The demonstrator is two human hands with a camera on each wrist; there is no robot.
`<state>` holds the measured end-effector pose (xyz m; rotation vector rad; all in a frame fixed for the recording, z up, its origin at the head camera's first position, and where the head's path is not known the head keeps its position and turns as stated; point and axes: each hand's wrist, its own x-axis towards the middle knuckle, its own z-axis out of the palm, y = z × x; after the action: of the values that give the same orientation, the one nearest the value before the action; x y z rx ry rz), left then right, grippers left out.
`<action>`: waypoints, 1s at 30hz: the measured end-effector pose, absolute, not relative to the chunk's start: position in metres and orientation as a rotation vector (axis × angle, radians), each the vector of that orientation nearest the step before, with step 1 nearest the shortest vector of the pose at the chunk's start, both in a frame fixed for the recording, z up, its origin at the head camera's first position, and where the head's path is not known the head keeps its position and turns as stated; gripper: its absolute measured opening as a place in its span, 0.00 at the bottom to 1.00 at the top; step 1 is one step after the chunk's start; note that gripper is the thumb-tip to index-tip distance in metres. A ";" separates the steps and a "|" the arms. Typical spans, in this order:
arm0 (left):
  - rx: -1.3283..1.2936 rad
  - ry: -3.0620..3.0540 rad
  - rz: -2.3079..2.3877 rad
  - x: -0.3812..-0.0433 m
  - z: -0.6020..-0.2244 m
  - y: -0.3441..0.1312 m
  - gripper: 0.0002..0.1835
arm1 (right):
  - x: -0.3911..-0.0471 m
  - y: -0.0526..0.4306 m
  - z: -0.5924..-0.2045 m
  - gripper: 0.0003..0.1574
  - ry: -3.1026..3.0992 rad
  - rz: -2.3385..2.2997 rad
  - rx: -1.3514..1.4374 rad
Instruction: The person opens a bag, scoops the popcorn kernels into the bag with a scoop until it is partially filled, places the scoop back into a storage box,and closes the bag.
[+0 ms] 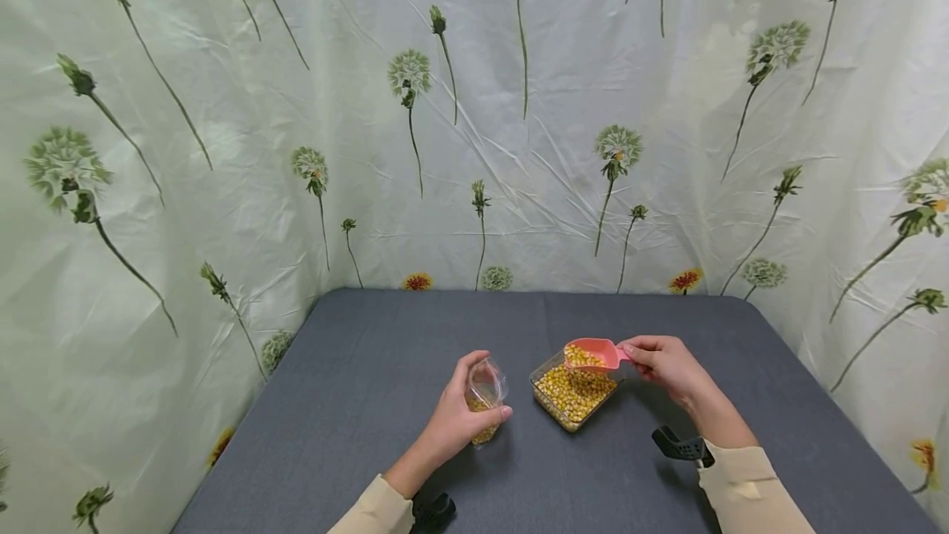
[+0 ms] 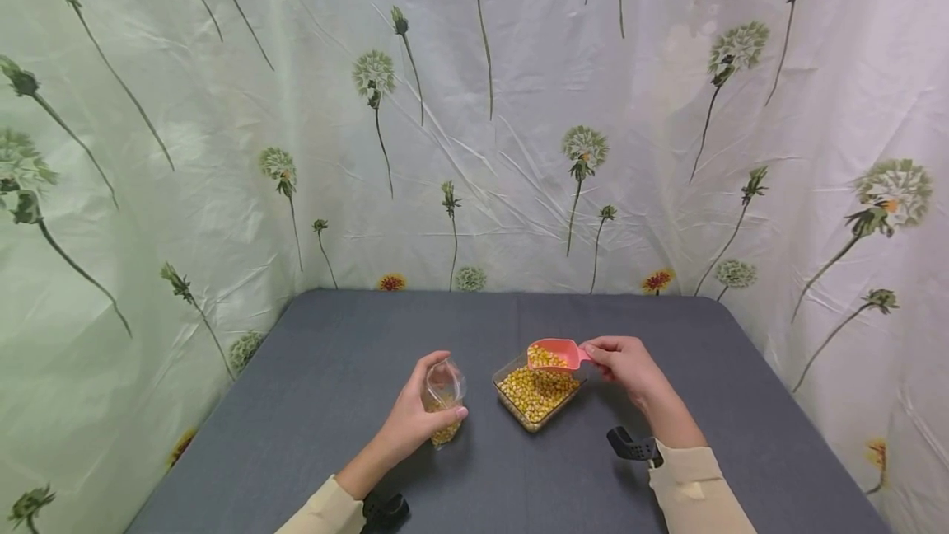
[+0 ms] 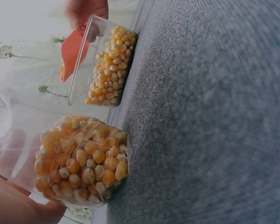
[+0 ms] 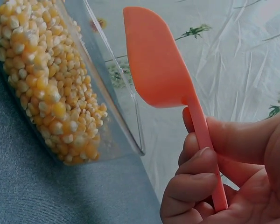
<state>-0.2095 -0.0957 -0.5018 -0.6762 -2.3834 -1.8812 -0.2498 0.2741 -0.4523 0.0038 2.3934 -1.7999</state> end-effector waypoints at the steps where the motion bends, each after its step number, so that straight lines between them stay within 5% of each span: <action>1: -0.677 -2.386 -1.880 -0.210 -0.502 -0.096 0.44 | -0.250 0.274 -0.452 0.18 2.394 -1.802 0.007; 30: -0.672 -2.394 -1.886 -0.209 -0.502 -0.096 0.41 | -0.237 0.247 -0.421 0.20 2.478 -1.825 -0.091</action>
<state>-0.2091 -0.0963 -0.5023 -0.6717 -2.3938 -1.8861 -0.2367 0.2471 -0.4214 -0.0909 2.4783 -1.8248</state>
